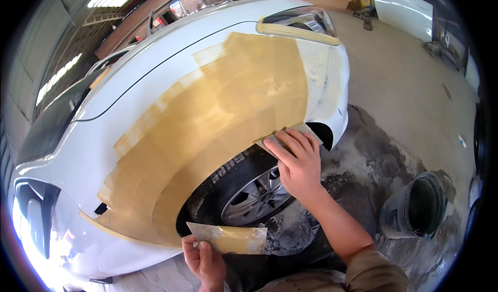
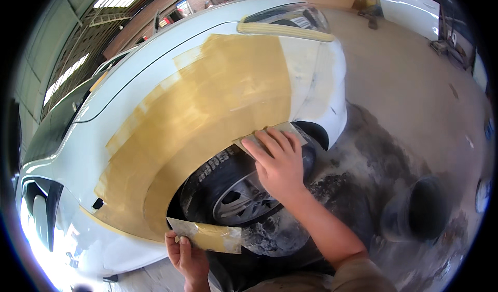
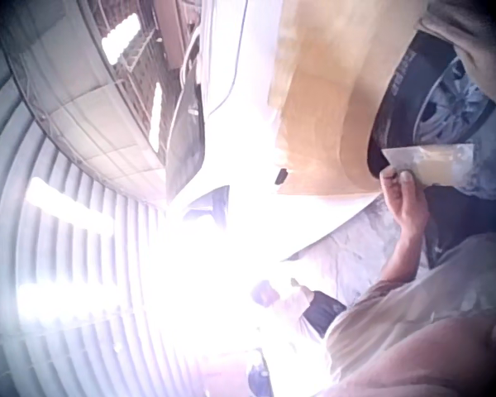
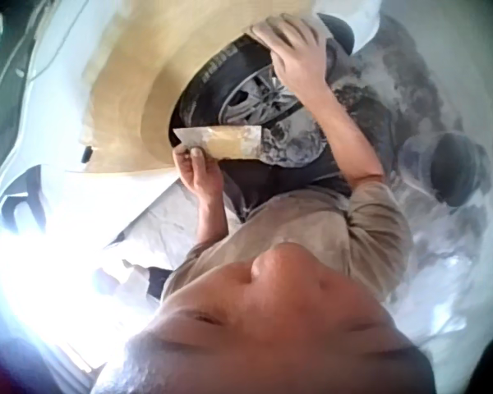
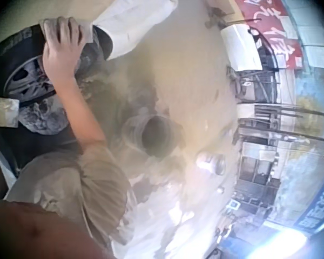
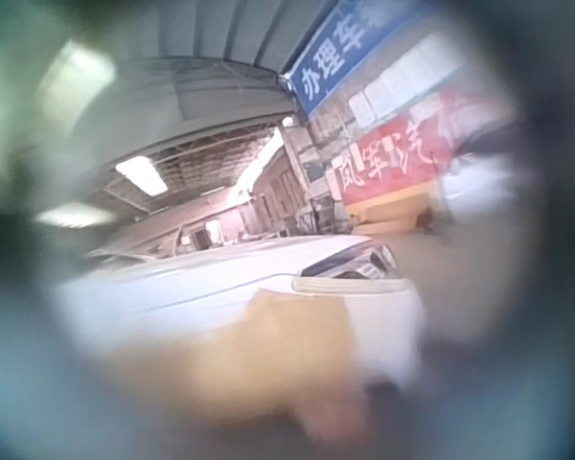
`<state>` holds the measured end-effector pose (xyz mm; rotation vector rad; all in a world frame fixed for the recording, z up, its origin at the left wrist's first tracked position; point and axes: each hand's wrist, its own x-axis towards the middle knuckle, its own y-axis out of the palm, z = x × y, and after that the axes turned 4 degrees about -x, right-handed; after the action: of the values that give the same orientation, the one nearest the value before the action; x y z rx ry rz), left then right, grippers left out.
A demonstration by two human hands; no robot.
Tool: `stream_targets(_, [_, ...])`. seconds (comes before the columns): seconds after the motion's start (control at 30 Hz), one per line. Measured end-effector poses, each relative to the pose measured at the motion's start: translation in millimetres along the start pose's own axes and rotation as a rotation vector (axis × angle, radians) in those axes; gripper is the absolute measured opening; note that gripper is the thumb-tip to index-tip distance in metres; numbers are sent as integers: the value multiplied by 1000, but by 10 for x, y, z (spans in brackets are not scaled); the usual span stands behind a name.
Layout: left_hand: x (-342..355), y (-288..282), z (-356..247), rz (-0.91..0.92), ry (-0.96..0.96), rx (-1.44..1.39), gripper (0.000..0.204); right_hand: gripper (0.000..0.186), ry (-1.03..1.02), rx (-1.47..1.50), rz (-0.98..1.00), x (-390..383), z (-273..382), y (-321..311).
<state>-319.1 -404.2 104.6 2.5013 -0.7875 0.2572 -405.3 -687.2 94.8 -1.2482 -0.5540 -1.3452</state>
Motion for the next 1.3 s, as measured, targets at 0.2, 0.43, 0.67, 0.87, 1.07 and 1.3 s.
stream_targets(0.2, [-52, -44, 44, 33, 2, -31, 27, 48, 180, 6, -212, 94, -618, -57])
stream_targets(0.43, [-67, 6, 46, 81, -26, 8, 26, 50, 202, 40, -270, -4, -676, 244])
stream_targets(0.67, [-48, 219, 59, 110, -16, 37, 25, 50, 159, 94, -108, -394, -621, 156])
stream_targets(0.87, [-80, 273, 46, 130, -34, 6, 26, 33, 679, 537, -301, -409, -622, 111])
stream_targets(1.07, [-93, 166, 24, 106, -25, 3, 26, 29, 1277, 1418, -373, -223, -507, -169])
stream_targets(1.3, [-49, 211, 11, 95, -39, 28, 24, 40, 1137, 1770, -252, -225, -151, -591])
